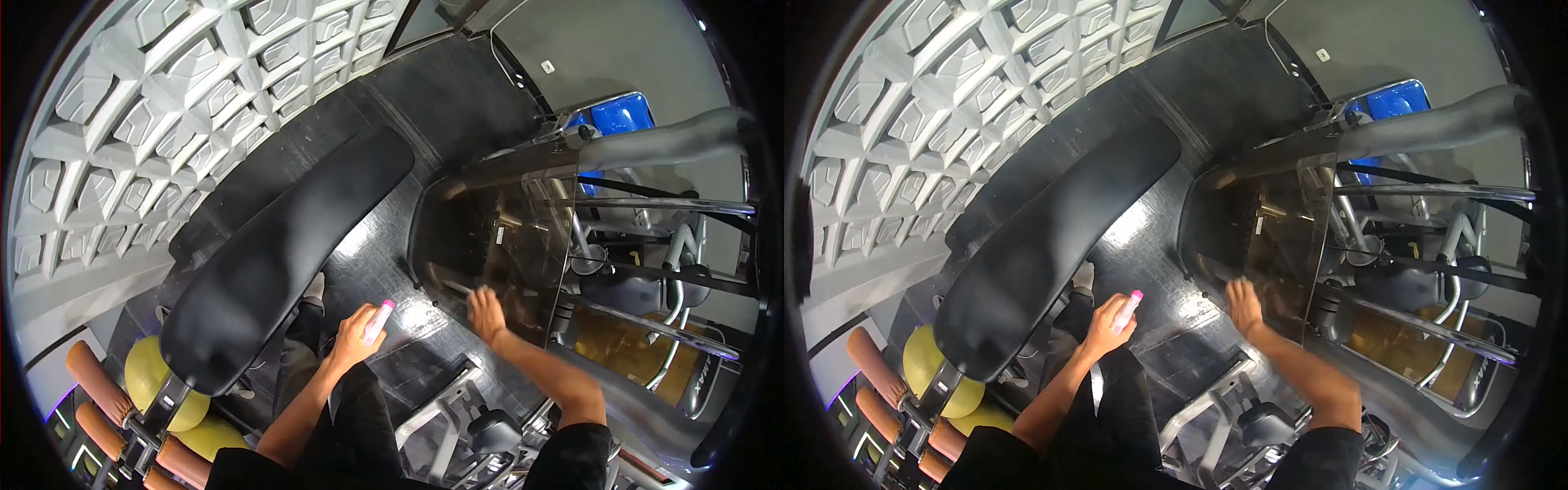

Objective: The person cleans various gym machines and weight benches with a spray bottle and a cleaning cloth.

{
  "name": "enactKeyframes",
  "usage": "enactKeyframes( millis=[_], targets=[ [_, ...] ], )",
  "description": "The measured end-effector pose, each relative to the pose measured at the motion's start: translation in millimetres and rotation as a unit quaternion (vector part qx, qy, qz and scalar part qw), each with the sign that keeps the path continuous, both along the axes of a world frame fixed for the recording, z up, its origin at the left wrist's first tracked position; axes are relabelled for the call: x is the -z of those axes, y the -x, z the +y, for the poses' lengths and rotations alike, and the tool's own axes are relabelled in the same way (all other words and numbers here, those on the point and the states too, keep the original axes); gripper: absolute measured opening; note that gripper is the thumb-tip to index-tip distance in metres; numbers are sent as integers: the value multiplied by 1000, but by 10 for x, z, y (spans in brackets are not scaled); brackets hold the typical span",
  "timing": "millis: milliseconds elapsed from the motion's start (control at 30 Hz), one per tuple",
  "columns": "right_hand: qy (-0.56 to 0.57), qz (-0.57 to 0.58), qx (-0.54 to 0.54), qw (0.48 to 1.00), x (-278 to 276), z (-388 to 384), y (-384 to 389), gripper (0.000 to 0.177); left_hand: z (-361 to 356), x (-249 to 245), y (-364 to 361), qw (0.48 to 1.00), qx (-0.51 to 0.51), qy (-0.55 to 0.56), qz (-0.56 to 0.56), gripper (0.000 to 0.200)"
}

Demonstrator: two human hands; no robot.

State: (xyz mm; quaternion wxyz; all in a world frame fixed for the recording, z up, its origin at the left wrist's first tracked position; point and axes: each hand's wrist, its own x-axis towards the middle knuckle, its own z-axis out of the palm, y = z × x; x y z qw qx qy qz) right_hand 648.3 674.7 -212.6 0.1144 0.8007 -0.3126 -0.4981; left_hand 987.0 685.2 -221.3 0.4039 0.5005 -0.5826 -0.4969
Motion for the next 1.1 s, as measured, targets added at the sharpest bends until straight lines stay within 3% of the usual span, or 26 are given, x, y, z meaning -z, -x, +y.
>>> enactKeyframes(
  millis=[67,133,200,267,400,467,533,600,700,733,767,800,833,867,933,967,1067,1100],
  targets=[
    [106,25,13,994,-88,-780,-170,51,35,12,22,1000,-6,13,-7,29],
    [86,65,76,991,-453,-1574,-320,45,46,-39,19,1000,10,1,-1,35],
    [169,49,133,975,-336,-2069,-199,47,53,-48,0,1000,22,-3,-18,41],
    [248,28,74,966,-451,-2237,-195,46,46,-89,30,999,48,-2,-6,44],
    [239,-18,61,969,52,-1776,41,42,-14,-136,186,999,44,14,22,37],
    [146,-93,208,963,366,-1254,74,43,-20,-116,254,998,52,20,23,41],
    [36,-26,143,989,458,-650,57,45,-35,-115,306,997,76,5,23,43],
    [-106,20,109,988,202,-272,-80,47,-67,-165,318,996,80,2,28,40],
    [-189,57,59,979,-58,-469,-50,49,-89,-209,307,995,85,26,39,38],
    [-141,35,88,985,-291,-719,-200,46,-87,-205,292,996,81,15,40,38],
    [-35,6,212,977,-373,-1087,-299,43,-69,-205,277,996,79,3,41,38],
    [24,3,172,985,-584,-1411,-274,38,-54,-184,275,996,79,3,41,38],
    [133,16,49,990,-623,-1682,-95,37,-33,-143,278,996,81,12,33,38],
    [192,-29,81,978,-808,-1985,-95,35,-8,-121,280,996,85,19,25,38],
    [205,-68,169,962,-1145,-2396,-129,31,-1,-130,283,996,79,20,30,39],
    [220,-68,133,964,-1082,-2329,-80,29,18,-136,278,997,73,16,35,39],
    [193,-1,109,975,-919,-1665,-224,33,33,-140,288,996,54,58,47,38],
    [127,42,105,985,-861,-1305,-300,38,64,-129,287,997,46,42,42,30]
  ],
)
